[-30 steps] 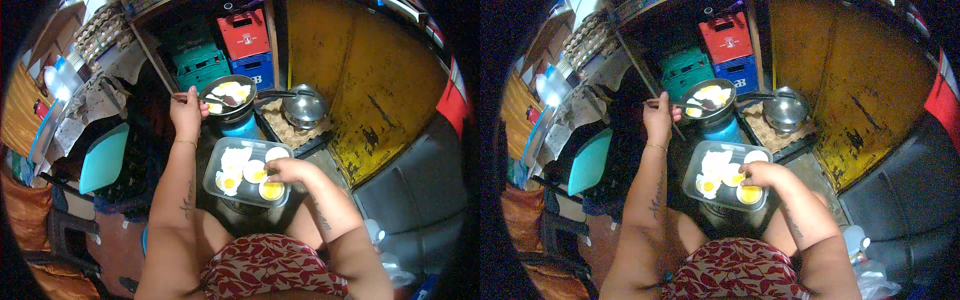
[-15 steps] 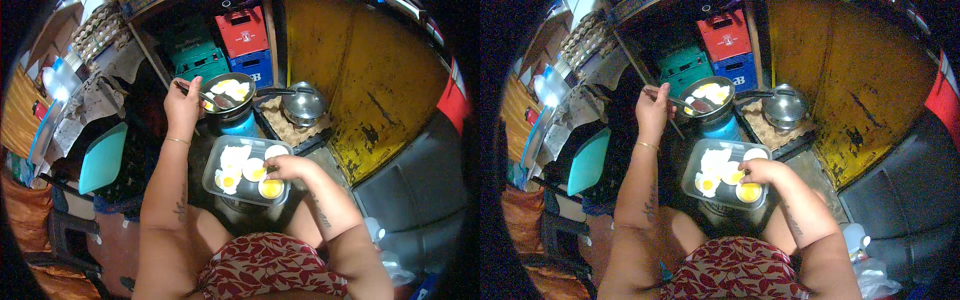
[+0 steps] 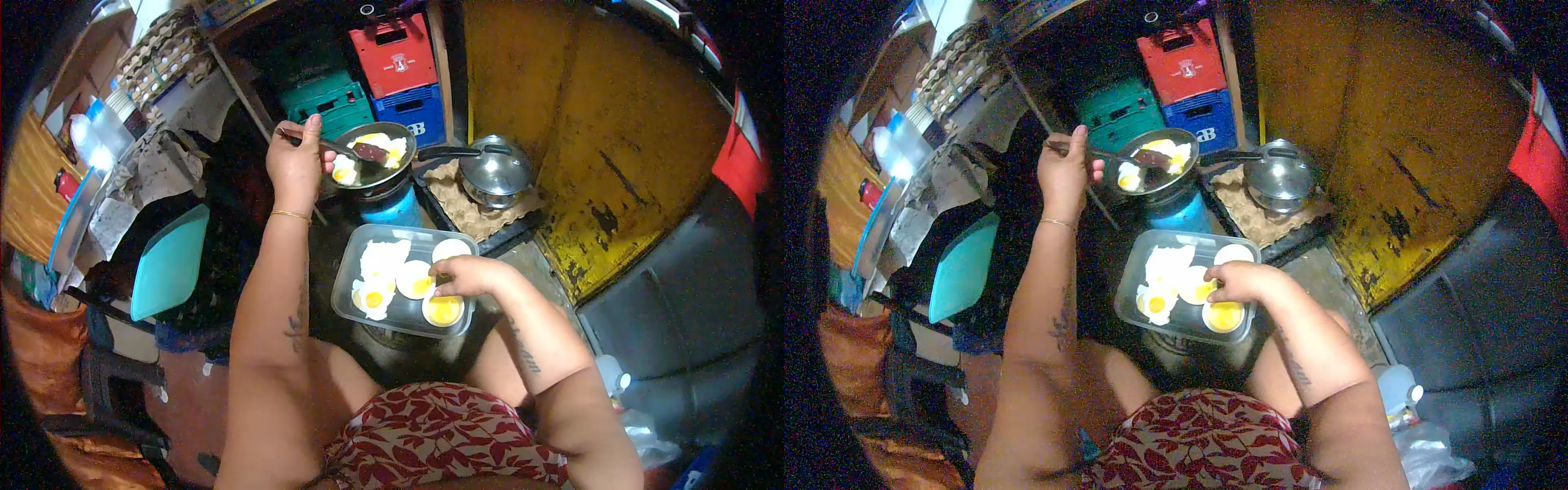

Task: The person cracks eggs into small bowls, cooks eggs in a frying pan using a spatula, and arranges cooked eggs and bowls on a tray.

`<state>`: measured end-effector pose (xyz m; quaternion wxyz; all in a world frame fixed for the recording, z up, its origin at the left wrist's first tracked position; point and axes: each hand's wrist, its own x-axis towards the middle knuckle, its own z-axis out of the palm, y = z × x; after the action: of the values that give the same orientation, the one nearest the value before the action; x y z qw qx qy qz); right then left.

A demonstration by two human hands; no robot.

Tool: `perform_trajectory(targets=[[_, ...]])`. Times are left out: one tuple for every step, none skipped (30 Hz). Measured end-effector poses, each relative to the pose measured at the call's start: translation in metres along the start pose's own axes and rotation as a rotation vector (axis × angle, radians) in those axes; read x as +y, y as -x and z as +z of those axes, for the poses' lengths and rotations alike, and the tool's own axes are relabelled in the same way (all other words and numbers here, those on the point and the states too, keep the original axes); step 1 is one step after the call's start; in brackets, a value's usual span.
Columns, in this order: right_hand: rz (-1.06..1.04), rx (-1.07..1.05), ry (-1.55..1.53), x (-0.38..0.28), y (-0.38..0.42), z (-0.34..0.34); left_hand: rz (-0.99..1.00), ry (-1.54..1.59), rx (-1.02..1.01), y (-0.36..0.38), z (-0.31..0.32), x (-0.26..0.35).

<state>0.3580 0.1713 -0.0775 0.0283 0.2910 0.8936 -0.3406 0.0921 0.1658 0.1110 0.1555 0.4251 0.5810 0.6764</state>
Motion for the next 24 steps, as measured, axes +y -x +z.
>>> perform_trajectory(targets=[[0.000, 0.000, -0.009, 0.000, 0.001, -0.001, -0.003, 0.000, -0.004, -0.001, 0.000, -0.002], [0.003, -0.001, -0.012, 0.001, 0.002, -0.001, 0.004, -0.030, -0.022, 0.001, -0.001, 0.000], [0.002, 0.004, -0.012, 0.002, 0.003, -0.001, 0.012, -0.062, -0.038, 0.002, -0.003, 0.002], [0.000, 0.010, -0.011, 0.003, 0.003, -0.001, 0.028, -0.102, -0.059, 0.003, -0.006, 0.005], [-0.001, 0.009, -0.013, 0.004, 0.003, -0.001, 0.027, -0.104, -0.058, 0.005, -0.008, 0.010], [-0.001, 0.008, -0.009, 0.006, 0.002, 0.000, 0.009, -0.154, -0.071, 0.006, -0.009, 0.014], [-0.002, 0.008, -0.006, 0.007, 0.002, 0.001, -0.009, -0.205, -0.083, 0.006, -0.010, 0.016], [-0.003, 0.007, -0.006, 0.006, 0.001, 0.001, -0.009, -0.206, -0.081, 0.006, -0.010, 0.016], [-0.003, 0.001, -0.014, 0.005, 0.001, 0.001, -0.024, -0.197, -0.091, 0.007, -0.008, 0.016], [-0.002, -0.005, -0.022, 0.004, 0.001, 0.001, -0.038, -0.188, -0.101, 0.006, -0.006, 0.016], [-0.003, -0.004, -0.021, 0.001, 0.001, -0.001, -0.037, -0.188, -0.101, 0.005, -0.004, 0.013], [-0.003, -0.009, -0.014, -0.004, 0.003, -0.004, -0.027, -0.135, -0.088, 0.004, -0.001, 0.007], [-0.001, -0.015, -0.006, -0.006, 0.003, -0.005, -0.018, -0.082, -0.076, 0.003, 0.001, 0.003], [0.001, -0.014, -0.006, -0.006, 0.003, -0.005, -0.040, -0.044, -0.056, 0.005, 0.004, 0.003], [-0.009, -0.008, -0.012, -0.004, 0.002, -0.004, -0.040, -0.042, -0.058, 0.006, 0.004, 0.004], [-0.019, -0.003, -0.018, -0.002, 0.002, -0.003, -0.007, -0.064, -0.061, 0.007, 0.002, 0.005], [-0.017, -0.003, -0.018, -0.001, 0.002, -0.003, 0.026, -0.087, -0.063, 0.009, 0.001, 0.008], [-0.016, 0.002, -0.026, 0.001, 0.003, -0.002, 0.024, -0.088, -0.063, 0.009, -0.002, 0.010], [-0.017, 0.005, -0.032, 0.003, 0.003, -0.001, 0.040, -0.139, -0.097, 0.010, -0.005, 0.013], [-0.020, 0.002, -0.031, 0.004, 0.003, 0.000, 0.056, -0.192, -0.129, 0.010, -0.009, 0.015], [-0.023, 0.005, -0.021, 0.005, 0.002, 0.000, 0.056, -0.194, -0.125, 0.011, -0.010, 0.017], [-0.026, 0.009, -0.009, 0.006, 0.002, 0.000, 0.043, -0.227, -0.127, 0.012, -0.011, 0.019], [-0.029, 0.009, -0.007, 0.007, 0.000, 0.002, 0.030, -0.260, -0.131, 0.012, -0.010, 0.021], [-0.029, 0.008, -0.013, 0.009, -0.002, 0.004, 0.031, -0.259, -0.129, 0.012, -0.009, 0.019]])
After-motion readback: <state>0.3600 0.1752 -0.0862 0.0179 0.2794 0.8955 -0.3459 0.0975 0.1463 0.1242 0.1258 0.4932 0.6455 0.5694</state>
